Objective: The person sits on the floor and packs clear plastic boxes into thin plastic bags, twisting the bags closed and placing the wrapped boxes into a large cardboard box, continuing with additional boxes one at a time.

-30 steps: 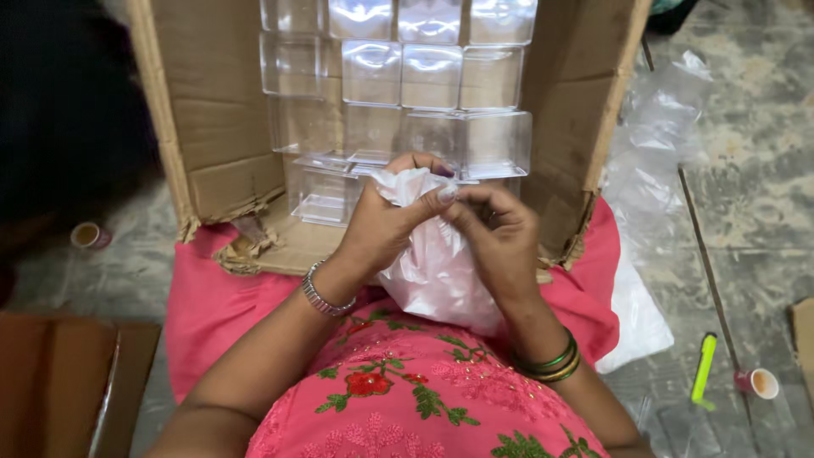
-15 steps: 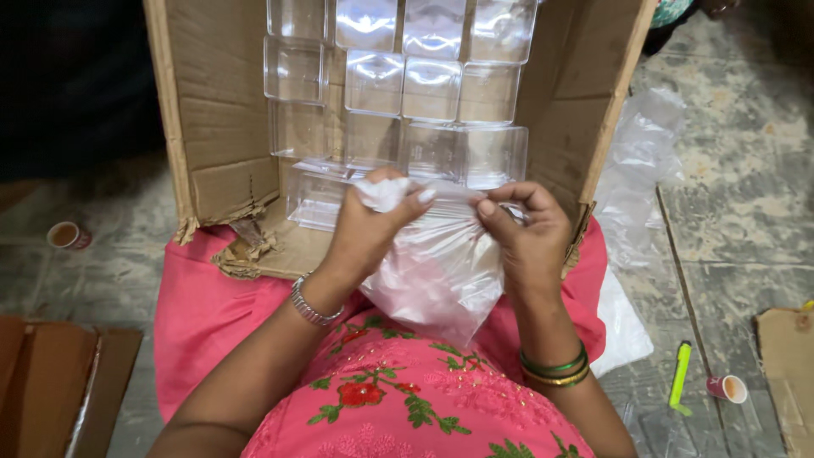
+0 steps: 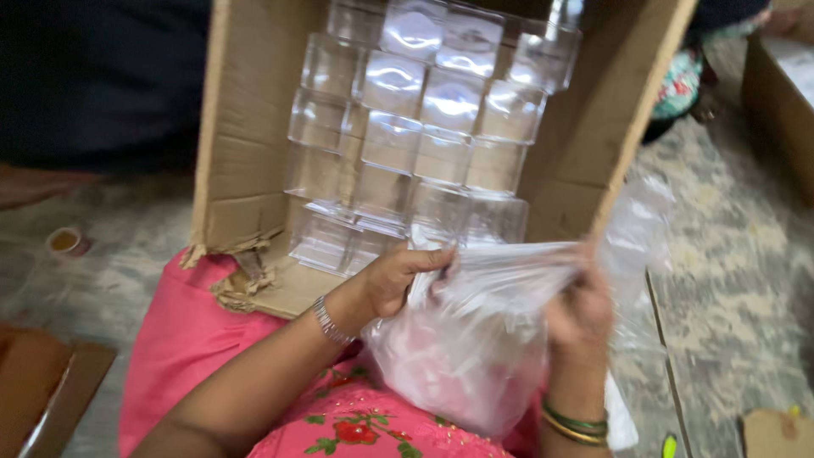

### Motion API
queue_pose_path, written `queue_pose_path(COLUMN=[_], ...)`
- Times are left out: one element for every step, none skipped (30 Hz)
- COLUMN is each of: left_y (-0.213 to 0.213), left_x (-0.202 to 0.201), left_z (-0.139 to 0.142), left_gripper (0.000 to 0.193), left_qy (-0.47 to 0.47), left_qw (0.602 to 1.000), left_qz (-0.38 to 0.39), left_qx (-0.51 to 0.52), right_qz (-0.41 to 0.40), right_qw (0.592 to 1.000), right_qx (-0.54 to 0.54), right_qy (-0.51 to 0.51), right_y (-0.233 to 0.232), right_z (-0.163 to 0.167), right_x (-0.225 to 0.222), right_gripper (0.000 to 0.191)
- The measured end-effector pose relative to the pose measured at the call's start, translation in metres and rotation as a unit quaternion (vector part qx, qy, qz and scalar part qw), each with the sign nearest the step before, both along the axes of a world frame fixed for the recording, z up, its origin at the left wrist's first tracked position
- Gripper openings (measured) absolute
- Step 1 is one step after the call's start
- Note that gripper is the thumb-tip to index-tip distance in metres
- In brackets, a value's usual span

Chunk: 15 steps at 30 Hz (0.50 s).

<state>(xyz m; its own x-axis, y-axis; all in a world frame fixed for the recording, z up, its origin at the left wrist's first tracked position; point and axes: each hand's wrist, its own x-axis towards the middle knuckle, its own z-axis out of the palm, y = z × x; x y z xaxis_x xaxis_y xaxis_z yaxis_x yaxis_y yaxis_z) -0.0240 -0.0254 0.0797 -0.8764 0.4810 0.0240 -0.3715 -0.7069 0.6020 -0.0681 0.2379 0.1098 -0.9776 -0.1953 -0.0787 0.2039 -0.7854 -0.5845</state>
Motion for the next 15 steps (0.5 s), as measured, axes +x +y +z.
queue_pose_path(left_y=[-0.002,-0.004,-0.004,-0.003,0.001,0.005,0.013,0.022,0.027,0.031,0.034,0.035,0.037,0.037,0.037], left_x=[-0.006,-0.017,-0.029,-0.047,-0.066,-0.082,-0.096,-0.109,-0.117,-0.121,-0.121,-0.121,-0.117,-0.110,-0.107], left_z=[-0.008,-0.017,-0.028,-0.039,-0.051,-0.064,-0.077,-0.090,-0.101,-0.112,-0.121,-0.127,-0.131,-0.134,-0.134], left_gripper=[0.019,0.018,0.022,0.018,0.016,0.014,0.018,0.024,0.031,0.031,0.033,0.036,0.030,0.027,0.029], left_qy=[-0.049,-0.098,-0.148,-0.087,-0.027,0.031,0.074,0.117,0.157,0.134,0.111,0.090,0.014,-0.061,-0.028], left_qw=[0.999,0.994,0.987,0.991,0.988,0.977,0.936,0.876,0.797,0.767,0.733,0.696,0.751,0.796,0.777], left_qz=[-0.008,-0.015,-0.023,0.035,0.091,0.145,0.238,0.324,0.403,0.412,0.420,0.426,0.363,0.293,0.327], left_qx=[-0.022,-0.042,-0.062,-0.093,-0.124,-0.155,-0.249,-0.338,-0.421,-0.473,-0.523,-0.571,-0.552,-0.527,-0.536], right_qz=[0.026,0.052,0.025,-0.004,-0.036,-0.100,-0.162,-0.222,-0.234,-0.246,-0.239,-0.233,-0.227,-0.184,-0.140], right_qw=[0.998,0.992,0.986,0.976,0.960,0.892,0.786,0.648,0.589,0.527,0.496,0.465,0.433,0.411,0.388], right_qx=[0.022,0.042,0.101,0.161,0.220,0.397,0.558,0.694,0.736,0.773,0.794,0.814,0.833,0.855,0.874], right_qy=[0.054,0.109,0.128,0.148,0.168,0.194,0.212,0.223,0.240,0.254,0.257,0.259,0.259,0.258,0.256], right_y=[0.012,0.022,0.021,0.018,0.012,0.001,-0.011,-0.018,-0.027,-0.032,-0.034,-0.039,-0.040,-0.040,-0.039], right_z=[0.012,0.022,0.024,0.023,0.017,0.006,-0.007,-0.019,-0.033,-0.046,-0.057,-0.070,-0.081,-0.090,-0.098], right_x=[-0.002,-0.005,-0.012,-0.020,-0.028,-0.039,-0.050,-0.062,-0.072,-0.082,-0.092,-0.100,-0.106,-0.111,-0.113], right_gripper=[0.019,0.028,0.014,0.004,0.016,0.012,0.009,0.008,0.017,0.028,0.033,0.039,0.046,0.047,0.048])
